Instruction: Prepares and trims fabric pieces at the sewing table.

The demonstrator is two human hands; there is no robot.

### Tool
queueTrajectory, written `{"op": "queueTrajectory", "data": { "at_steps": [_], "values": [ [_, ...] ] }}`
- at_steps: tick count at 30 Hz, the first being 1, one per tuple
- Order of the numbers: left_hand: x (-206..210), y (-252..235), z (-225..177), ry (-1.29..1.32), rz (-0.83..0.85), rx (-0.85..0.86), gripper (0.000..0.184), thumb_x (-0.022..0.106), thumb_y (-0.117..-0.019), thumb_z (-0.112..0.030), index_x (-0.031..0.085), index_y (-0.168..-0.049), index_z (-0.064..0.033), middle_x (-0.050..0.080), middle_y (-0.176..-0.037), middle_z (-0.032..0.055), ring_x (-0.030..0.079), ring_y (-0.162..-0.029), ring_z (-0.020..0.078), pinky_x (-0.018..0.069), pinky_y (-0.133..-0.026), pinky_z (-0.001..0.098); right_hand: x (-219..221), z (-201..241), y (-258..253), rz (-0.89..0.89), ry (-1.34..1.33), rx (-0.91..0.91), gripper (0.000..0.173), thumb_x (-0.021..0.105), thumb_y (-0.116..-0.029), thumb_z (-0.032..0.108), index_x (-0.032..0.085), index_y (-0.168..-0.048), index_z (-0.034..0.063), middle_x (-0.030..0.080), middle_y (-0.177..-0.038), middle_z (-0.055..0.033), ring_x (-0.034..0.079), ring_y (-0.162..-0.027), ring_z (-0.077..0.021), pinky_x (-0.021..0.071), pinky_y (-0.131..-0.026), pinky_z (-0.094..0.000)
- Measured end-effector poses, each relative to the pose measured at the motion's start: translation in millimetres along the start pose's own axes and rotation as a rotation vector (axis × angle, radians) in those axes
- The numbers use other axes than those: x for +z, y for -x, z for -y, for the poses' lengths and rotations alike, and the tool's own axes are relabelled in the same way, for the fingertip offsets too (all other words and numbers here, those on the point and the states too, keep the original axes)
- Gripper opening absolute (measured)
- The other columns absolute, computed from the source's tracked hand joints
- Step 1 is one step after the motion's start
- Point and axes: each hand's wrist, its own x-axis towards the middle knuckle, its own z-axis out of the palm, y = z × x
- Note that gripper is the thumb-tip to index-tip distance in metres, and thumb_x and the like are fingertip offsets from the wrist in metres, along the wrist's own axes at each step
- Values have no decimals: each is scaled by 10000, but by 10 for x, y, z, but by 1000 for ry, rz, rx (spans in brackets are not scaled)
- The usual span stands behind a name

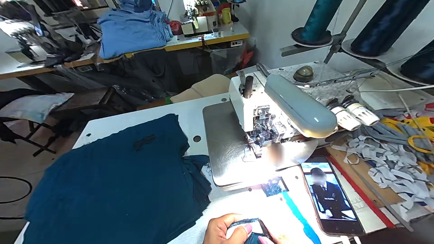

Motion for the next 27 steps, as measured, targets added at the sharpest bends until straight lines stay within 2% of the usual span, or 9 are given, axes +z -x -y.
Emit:
{"op": "queueTrajectory", "data": {
  "at_steps": [2, 6, 9, 19, 24, 27],
  "values": [
    [-7, 3, 5, -20, 19, 21, 137, 639, -893, 56, 752, -956, 10, 765, -847, -10, 714, -784, 8, 595, -760, 215, -9, 37, -14, -13, -3, 9, 241, 608, -990, 56, 726, -1109, -117, 759, -998, -229, 754, -930, -224, 557, -906, -262],
    [13, -3, -61, 25, 0, -38, 166, 609, -904, 76, 743, -958, -4, 763, -839, -19, 714, -771, 14, 596, -748, 212, 1, -30, -3, -27, -75, 12, 245, 627, -984, 71, 719, -1100, -125, 757, -965, -214, 739, -885, -152, 561, -870, -221],
    [47, -10, -160, 50, -31, -115, 212, 581, -905, 88, 739, -933, -49, 755, -809, -54, 706, -741, 3, 591, -715, 195, 10, -88, 21, 3, -73, -10, 255, 660, -951, 63, 714, -1113, -126, 752, -968, -213, 736, -885, -172, 573, -864, -248],
    [38, 2, -118, 72, -33, -84, 202, 591, -893, 91, 745, -931, -34, 757, -804, -41, 706, -728, 10, 591, -697, 195, 7, -82, 15, 17, -62, -26, 257, 660, -957, 67, 711, -1120, -126, 753, -989, -214, 737, -918, -177, 568, -887, -247],
    [-46, -6, 26, -24, 81, 51, 149, 622, -911, 46, 758, -970, 25, 768, -889, 4, 715, -828, 12, 594, -795, 219, 23, -80, -2, -9, -39, -36, 236, 633, -965, 42, 725, -1115, -116, 758, -971, -210, 737, -904, -175, 559, -892, -235],
    [12, -3, -118, -5, 12, -55, 177, 599, -907, 60, 747, -937, -31, 753, -839, -59, 698, -775, -16, 580, -745, 182, 29, -86, -9, -28, -87, -8, 242, 626, -962, 35, 716, -1116, -129, 753, -952, -210, 733, -874, -150, 565, -867, -228]
  ]
}}
